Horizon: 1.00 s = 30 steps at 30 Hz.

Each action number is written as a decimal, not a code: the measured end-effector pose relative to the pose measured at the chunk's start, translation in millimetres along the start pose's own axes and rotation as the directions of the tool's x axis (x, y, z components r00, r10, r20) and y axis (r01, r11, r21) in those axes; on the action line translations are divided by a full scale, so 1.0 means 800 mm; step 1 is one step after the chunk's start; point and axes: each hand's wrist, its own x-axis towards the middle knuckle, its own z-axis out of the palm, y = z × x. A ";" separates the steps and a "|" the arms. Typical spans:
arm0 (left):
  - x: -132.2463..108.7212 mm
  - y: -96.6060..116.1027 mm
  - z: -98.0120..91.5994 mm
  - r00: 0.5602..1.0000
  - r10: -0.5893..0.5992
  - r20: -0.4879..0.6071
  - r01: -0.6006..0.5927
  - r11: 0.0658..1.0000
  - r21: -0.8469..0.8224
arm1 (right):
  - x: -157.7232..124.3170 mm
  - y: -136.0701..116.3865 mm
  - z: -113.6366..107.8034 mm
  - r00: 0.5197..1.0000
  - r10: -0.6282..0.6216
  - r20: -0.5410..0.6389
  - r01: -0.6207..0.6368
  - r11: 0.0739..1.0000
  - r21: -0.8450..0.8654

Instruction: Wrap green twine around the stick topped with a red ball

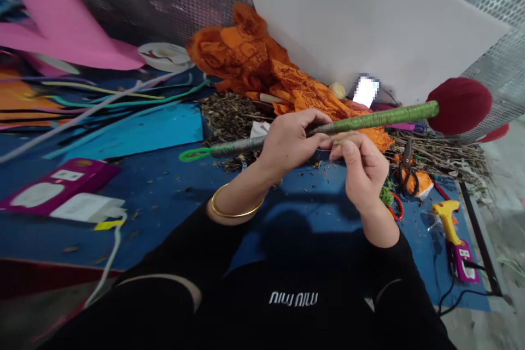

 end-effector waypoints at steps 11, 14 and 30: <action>-0.008 -0.003 0.017 0.985 0.096 0.146 -0.141 0.930 0.339 | 0.021 0.021 -0.021 0.999 0.029 0.025 -0.026 0.994 -0.106; -0.009 -0.001 0.020 0.982 0.124 0.145 -0.168 0.920 0.353 | 0.027 0.028 -0.026 0.998 0.048 -0.028 -0.051 0.987 -0.153; -0.013 -0.006 0.030 0.893 0.362 0.268 -0.447 0.788 0.423 | 0.042 0.058 -0.043 0.976 0.206 -0.075 -0.218 0.952 -0.214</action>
